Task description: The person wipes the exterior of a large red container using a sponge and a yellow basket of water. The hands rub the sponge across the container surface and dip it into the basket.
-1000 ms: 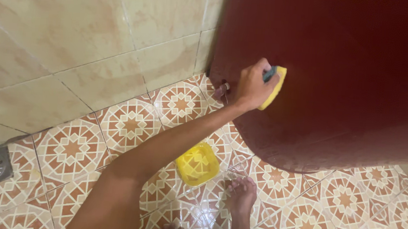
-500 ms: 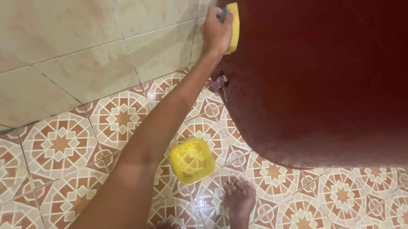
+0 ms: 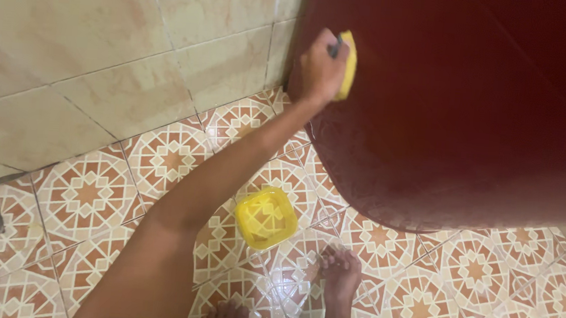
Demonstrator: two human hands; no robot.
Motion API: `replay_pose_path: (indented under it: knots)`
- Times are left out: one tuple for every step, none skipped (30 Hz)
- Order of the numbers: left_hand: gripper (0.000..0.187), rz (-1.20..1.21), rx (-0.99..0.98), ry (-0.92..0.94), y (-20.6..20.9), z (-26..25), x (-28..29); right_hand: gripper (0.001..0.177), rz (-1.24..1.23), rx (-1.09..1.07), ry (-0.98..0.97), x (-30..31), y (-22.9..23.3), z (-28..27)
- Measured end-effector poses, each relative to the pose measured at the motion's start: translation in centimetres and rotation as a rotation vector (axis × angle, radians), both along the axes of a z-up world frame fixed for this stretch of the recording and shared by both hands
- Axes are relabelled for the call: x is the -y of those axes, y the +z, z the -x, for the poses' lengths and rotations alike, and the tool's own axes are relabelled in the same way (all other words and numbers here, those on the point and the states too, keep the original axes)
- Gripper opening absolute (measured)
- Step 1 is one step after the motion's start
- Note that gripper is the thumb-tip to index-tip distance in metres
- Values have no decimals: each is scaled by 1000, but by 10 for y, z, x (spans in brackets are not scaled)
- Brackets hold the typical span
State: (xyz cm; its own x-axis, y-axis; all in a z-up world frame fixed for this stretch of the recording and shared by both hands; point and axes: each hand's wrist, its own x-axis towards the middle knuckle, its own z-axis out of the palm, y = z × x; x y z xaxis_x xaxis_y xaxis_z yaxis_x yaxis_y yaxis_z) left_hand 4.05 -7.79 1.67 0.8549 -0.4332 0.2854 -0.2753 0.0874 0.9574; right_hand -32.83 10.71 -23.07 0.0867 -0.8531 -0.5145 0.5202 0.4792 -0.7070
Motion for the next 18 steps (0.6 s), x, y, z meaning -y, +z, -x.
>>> replay_pose_path:
  knots:
    - [26, -11, 12, -33, 3, 11, -6, 22, -29, -39, -11, 2, 2, -3]
    - [26, -8, 16, -29, 6, 21, -12, 23, -57, -78, -21, 4, 5, -6]
    - [26, -23, 43, -72, 9, 31, -17, 23, -53, -76, -19, 5, 9, -10]
    - [26, -38, 70, -114, 13, 40, -22, 23, -66, -106, -16, 6, 12, -14]
    - [26, -35, 71, -112, 16, 48, -27, 23, -79, -137, -13, 6, 16, -17]
    - [26, 6, 68, -167, 19, 55, -32, 23, -75, -136, -11, 5, 19, -19]
    - [26, 45, 65, -225, 21, 61, -36, 24, -53, -132, 1, 4, 21, -21]
    - [26, 48, 67, -224, 24, 65, -39, 24, -32, -127, 13, 4, 22, -22]
    - [27, 48, 77, -247, 27, 68, -41, 24, -31, -127, 13, 4, 23, -23]
    - [27, 48, 88, -271, 28, 70, -43, 24, -47, -129, 7, 4, 24, -23]
    - [27, 48, 89, -271, 29, 70, -46, 24, -65, -132, 0, 3, 24, -24]
    - [26, 20, 125, -295, 30, 70, -48, 24, -65, -131, 0, 3, 23, -26]
    - [26, -7, 159, -316, 30, 70, -49, 23, -67, -143, -4, 3, 22, -27]
    - [26, -7, 158, -314, 28, 68, -50, 23, -69, -154, -8, 3, 22, -28]
    - [24, -69, 127, -345, 25, 67, -51, 23, -69, -158, -9, 3, 21, -27]
    - [23, -130, 97, -376, 20, 65, -52, 23, -87, -151, -20, 4, 21, -29]
    - [23, -131, 91, -379, 13, 60, -52, 23, -107, -146, -33, 3, 20, -29]
    - [22, -94, 136, -312, 5, 51, -50, 23, -109, -151, -35, 2, 21, -28]
